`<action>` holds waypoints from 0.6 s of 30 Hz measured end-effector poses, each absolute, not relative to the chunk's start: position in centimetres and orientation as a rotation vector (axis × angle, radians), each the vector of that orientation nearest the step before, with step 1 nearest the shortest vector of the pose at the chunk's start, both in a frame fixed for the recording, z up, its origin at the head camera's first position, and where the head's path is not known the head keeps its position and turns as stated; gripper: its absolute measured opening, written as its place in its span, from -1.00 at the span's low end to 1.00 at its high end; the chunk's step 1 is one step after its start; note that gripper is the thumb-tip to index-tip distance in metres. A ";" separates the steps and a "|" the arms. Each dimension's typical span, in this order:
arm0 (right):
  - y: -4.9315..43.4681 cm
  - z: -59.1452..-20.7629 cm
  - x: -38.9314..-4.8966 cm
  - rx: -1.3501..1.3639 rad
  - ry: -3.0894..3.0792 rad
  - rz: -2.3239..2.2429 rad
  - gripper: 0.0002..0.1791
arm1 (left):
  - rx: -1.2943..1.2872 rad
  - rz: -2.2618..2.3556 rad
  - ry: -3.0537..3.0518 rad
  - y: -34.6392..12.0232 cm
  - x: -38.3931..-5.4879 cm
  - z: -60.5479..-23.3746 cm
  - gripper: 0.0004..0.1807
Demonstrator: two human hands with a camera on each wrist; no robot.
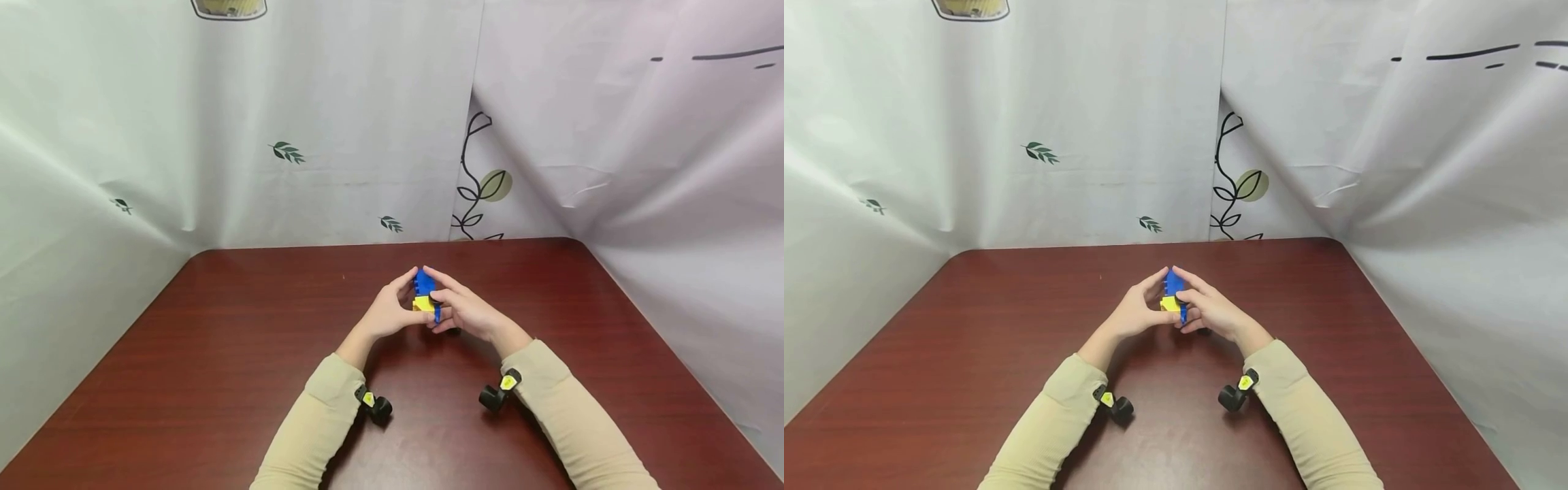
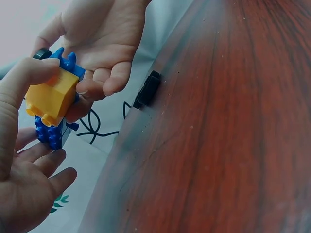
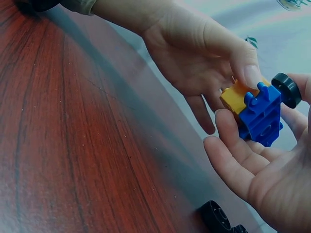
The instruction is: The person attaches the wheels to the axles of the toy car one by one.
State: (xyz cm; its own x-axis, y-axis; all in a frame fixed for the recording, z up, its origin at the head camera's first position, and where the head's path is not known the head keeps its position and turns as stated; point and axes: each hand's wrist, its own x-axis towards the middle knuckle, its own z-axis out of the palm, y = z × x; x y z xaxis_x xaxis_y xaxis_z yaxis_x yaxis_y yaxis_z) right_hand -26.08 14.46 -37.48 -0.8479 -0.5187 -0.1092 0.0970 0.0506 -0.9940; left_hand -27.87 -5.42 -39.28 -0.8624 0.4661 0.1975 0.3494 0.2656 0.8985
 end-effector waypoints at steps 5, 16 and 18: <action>14.4 -37.5 -26.1 -0.423 1.893 -1.851 -0.38 | 0.782 1.661 2.404 -5.5 -27.9 -39.1 0.06; 14.3 -37.5 -26.0 -0.425 1.859 -1.863 -0.37 | 0.810 1.648 2.414 -5.7 -27.9 -39.2 0.06; 14.3 -37.5 -26.0 -0.423 1.857 -1.864 -0.37 | 0.800 1.645 2.422 -5.7 -27.9 -39.3 0.05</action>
State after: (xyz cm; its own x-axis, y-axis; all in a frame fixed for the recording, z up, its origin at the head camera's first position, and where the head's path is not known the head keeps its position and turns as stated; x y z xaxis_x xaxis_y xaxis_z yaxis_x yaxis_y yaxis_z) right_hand -26.01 14.33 -37.51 -0.8409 -0.5300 -0.1098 0.1120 0.0280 -0.9933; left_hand -27.91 -5.68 -39.27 -0.8557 0.4772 0.2004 0.3623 0.2758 0.8903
